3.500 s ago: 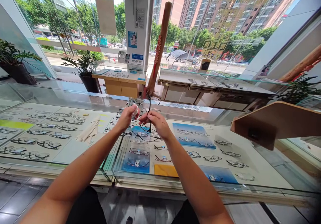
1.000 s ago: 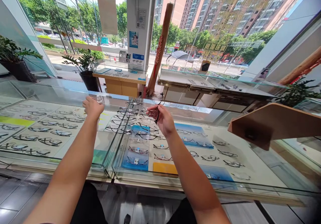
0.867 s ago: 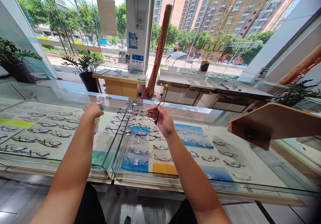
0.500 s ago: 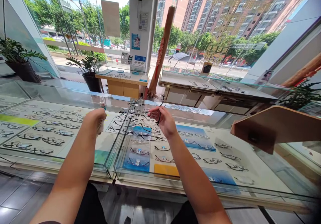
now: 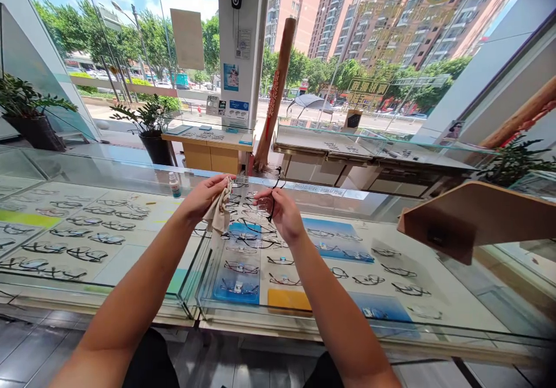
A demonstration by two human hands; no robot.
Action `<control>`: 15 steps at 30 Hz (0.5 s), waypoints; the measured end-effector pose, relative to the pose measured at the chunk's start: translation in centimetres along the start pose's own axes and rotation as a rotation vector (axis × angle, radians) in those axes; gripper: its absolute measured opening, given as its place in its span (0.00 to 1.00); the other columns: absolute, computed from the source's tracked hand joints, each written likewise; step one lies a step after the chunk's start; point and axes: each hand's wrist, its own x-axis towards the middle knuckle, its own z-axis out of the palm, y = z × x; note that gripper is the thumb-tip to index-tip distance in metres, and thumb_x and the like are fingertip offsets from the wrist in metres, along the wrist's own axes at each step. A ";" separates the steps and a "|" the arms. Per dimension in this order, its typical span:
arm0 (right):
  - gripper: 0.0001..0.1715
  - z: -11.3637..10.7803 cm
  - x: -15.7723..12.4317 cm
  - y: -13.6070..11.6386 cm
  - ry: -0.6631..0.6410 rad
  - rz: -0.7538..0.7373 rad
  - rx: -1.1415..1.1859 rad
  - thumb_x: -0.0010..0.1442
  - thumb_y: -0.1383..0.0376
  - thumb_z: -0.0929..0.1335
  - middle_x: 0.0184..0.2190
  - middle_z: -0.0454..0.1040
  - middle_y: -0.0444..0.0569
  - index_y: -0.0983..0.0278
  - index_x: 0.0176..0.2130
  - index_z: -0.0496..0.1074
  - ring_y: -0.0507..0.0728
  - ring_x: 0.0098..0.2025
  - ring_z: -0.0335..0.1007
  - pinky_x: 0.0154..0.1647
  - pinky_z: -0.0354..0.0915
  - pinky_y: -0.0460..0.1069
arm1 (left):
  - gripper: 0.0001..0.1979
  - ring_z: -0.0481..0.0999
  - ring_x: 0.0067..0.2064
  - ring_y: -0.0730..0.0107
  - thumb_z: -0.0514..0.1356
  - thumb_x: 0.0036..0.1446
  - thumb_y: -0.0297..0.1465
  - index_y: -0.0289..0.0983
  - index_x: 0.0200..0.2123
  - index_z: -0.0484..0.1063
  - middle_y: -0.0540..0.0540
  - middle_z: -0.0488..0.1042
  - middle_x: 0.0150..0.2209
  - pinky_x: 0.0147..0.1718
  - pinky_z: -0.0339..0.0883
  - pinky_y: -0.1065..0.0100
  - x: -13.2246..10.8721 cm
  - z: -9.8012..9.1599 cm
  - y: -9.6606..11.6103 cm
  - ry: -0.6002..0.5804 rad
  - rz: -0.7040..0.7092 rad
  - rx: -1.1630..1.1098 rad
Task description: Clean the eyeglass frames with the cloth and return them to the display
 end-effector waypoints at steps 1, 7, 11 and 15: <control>0.18 0.0 0.0 0.0 -0.002 0.003 0.000 0.69 0.49 0.73 0.44 0.87 0.52 0.60 0.41 0.83 0.58 0.44 0.83 0.51 0.77 0.53 | 0.33 0.75 0.27 0.74 0.82 0.47 0.47 0.37 0.52 0.81 0.49 0.80 0.33 0.27 0.72 0.71 0.0 0.7 -0.4 -0.015 -0.040 -0.051; 0.17 0.6 -0.4 -0.3 -0.023 -0.006 0.002 0.69 0.49 0.73 0.43 0.87 0.52 0.59 0.40 0.83 0.59 0.48 0.82 0.53 0.76 0.53 | 0.29 0.74 0.26 0.76 0.84 0.44 0.42 0.37 0.41 0.73 0.53 0.78 0.31 0.25 0.70 0.73 -0.5 3.3 -2.3 -0.018 -0.108 -0.176; 0.18 1.1 -0.6 -0.4 -0.057 -0.009 0.022 0.68 0.48 0.75 0.43 0.86 0.51 0.59 0.39 0.83 0.60 0.49 0.82 0.60 0.75 0.56 | 0.29 0.74 0.26 0.77 0.84 0.43 0.41 0.38 0.39 0.72 0.55 0.76 0.30 0.25 0.68 0.74 -0.8 4.0 -2.8 -0.006 -0.086 -0.155; 0.19 1.3 -0.6 -0.4 -0.065 0.010 -0.020 0.67 0.46 0.74 0.43 0.86 0.52 0.59 0.39 0.83 0.61 0.50 0.81 0.62 0.74 0.57 | 0.28 0.73 0.23 0.75 0.82 0.47 0.45 0.40 0.40 0.71 0.55 0.75 0.28 0.22 0.68 0.71 -1.1 4.3 -3.0 -0.010 -0.099 -0.113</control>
